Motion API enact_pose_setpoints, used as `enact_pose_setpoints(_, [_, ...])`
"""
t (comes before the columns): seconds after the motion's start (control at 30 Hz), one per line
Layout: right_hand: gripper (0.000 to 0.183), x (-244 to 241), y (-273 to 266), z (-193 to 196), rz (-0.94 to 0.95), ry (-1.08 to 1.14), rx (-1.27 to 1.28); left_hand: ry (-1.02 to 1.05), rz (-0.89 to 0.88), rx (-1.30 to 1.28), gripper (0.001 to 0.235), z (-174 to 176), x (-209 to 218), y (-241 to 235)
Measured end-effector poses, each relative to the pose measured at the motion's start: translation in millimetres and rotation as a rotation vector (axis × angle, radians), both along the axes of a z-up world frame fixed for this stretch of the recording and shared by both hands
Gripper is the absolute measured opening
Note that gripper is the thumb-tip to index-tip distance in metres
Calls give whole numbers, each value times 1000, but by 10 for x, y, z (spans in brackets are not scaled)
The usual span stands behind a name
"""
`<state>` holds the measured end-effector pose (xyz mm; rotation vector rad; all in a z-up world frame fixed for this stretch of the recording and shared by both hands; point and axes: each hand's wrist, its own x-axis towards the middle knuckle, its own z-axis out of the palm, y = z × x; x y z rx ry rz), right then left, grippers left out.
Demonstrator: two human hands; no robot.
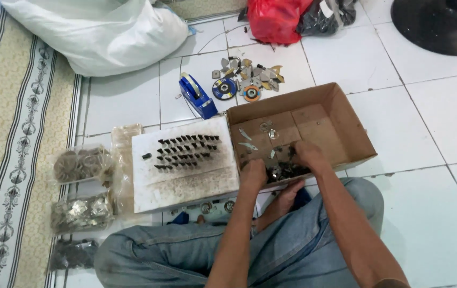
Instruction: Organizing and sorting small metal parts from a cardboard box into a pile on the floor.
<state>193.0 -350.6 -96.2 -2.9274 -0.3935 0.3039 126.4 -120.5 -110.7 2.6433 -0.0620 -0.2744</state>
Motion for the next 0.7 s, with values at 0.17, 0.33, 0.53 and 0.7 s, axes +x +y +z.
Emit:
enact_pose_setpoints(0.17, [73,115,117,-149,-73,338,-161,97,-73,52,21,221,-20,10])
enact_pose_setpoints(0.33, [80,124,323,-45,144,423,-187,216,-120,47,25,53,78,16])
enact_pose_setpoints(0.53, [73,-74,348,357,121,525,82,212,-111,15,29,52,79,34])
enact_pose_setpoints(0.7, [68,46,272,-51,85,525,108,163,-81,-15,25,51,50,-2])
